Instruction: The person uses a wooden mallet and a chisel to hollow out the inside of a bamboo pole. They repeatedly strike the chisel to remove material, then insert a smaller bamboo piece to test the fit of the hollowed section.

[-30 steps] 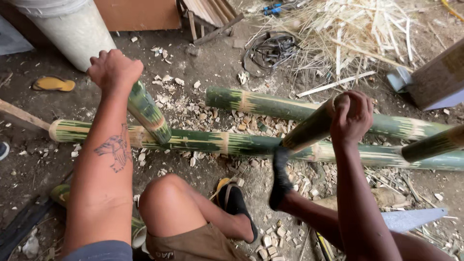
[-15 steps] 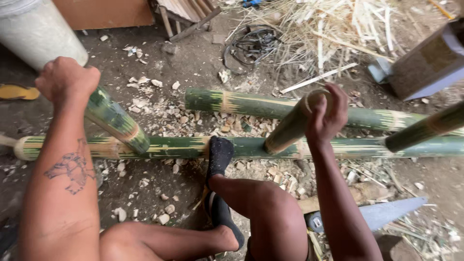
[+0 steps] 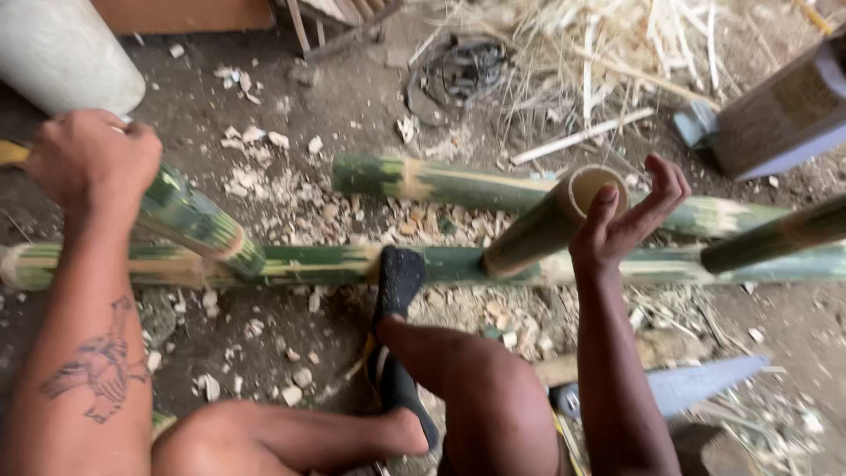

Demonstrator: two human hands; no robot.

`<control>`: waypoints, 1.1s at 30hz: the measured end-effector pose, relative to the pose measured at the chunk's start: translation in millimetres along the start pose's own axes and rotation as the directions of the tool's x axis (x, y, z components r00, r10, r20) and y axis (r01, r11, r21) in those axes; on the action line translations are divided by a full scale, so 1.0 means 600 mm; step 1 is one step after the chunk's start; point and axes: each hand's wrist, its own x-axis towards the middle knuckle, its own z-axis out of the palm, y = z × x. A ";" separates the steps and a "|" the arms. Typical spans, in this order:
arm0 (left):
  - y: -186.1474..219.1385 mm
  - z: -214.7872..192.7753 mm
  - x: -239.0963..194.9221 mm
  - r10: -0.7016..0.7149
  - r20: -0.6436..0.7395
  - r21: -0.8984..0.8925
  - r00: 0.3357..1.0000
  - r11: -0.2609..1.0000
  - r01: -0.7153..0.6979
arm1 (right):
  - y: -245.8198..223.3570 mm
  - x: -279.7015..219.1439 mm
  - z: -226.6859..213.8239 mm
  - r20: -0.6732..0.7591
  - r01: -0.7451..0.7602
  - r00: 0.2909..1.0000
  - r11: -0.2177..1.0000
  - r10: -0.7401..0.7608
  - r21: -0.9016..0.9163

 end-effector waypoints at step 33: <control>-0.084 -0.033 -0.145 0.332 -0.390 0.152 0.859 0.943 -0.295 | -0.063 -0.047 -0.097 0.091 -0.151 0.985 0.986 0.144 0.078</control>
